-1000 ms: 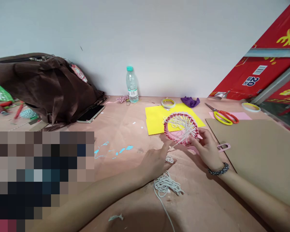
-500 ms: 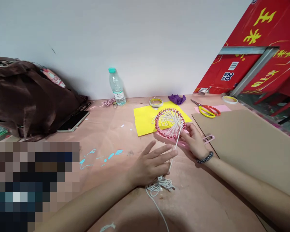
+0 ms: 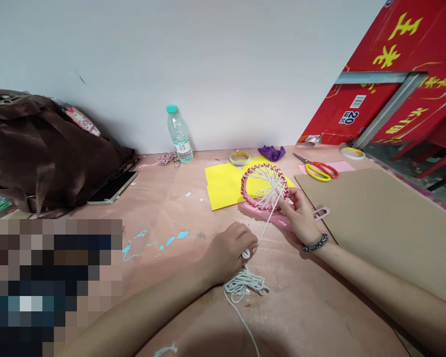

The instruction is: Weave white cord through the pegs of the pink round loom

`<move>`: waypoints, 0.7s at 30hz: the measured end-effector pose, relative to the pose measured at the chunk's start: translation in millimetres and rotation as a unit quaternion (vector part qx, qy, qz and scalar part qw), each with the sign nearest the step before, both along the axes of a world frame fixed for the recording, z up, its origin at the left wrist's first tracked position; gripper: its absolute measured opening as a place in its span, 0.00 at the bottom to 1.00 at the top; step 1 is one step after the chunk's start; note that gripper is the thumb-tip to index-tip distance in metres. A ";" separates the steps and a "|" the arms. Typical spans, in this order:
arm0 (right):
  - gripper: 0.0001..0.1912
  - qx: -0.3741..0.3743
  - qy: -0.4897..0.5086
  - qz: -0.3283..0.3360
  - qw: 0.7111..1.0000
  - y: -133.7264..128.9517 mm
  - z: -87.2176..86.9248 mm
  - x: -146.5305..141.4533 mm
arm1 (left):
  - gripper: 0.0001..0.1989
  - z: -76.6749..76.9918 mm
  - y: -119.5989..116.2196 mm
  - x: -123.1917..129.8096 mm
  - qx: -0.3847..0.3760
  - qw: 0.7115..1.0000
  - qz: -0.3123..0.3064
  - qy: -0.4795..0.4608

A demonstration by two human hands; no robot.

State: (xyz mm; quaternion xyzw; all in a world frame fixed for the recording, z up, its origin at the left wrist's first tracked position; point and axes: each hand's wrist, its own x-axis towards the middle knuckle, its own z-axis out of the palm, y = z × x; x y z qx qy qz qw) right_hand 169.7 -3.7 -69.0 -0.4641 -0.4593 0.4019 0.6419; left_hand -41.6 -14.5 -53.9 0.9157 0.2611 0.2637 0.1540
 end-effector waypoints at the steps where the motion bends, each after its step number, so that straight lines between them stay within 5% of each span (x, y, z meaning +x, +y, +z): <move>1: 0.17 0.000 0.000 0.001 1.000 -0.1 -0.5 0.1 | 0.08 -0.6 -0.4 -1.3 0.054 0.998 -0.026 -0.014; 3: 0.17 -0.003 -0.002 0.006 1.000 -0.5 -0.9 -0.1 | 0.07 -1.8 -1.1 -4.5 0.115 0.988 -0.096 -0.024; 6: 0.18 -0.018 -0.015 0.010 1.000 -0.8 0.0 -0.7 | 0.09 -4.7 -1.9 -8.6 0.053 0.982 -0.182 -0.018; 8: 0.19 -0.023 -0.010 0.010 1.000 -0.7 0.8 -0.8 | 0.10 -7.0 -2.5 -9.7 -0.039 0.990 -0.129 -0.041; 12: 0.18 -0.022 0.010 0.015 1.000 -0.6 1.4 -0.8 | 0.15 -6.6 -1.0 -5.7 -0.196 0.972 0.098 -0.081; 14: 0.18 -0.021 0.009 0.012 1.000 -0.9 1.8 -1.1 | 0.15 -3.6 1.1 -2.7 -0.226 0.967 0.104 -0.060; 17: 0.19 -0.022 0.003 0.005 1.000 -1.5 3.1 -1.7 | 0.12 0.4 2.9 -1.4 -0.157 0.986 0.048 -0.030; 21: 0.18 -0.019 -0.019 -0.003 1.000 -1.4 3.7 -1.5 | 0.07 0.4 2.2 -5.1 0.056 0.994 -0.063 -0.067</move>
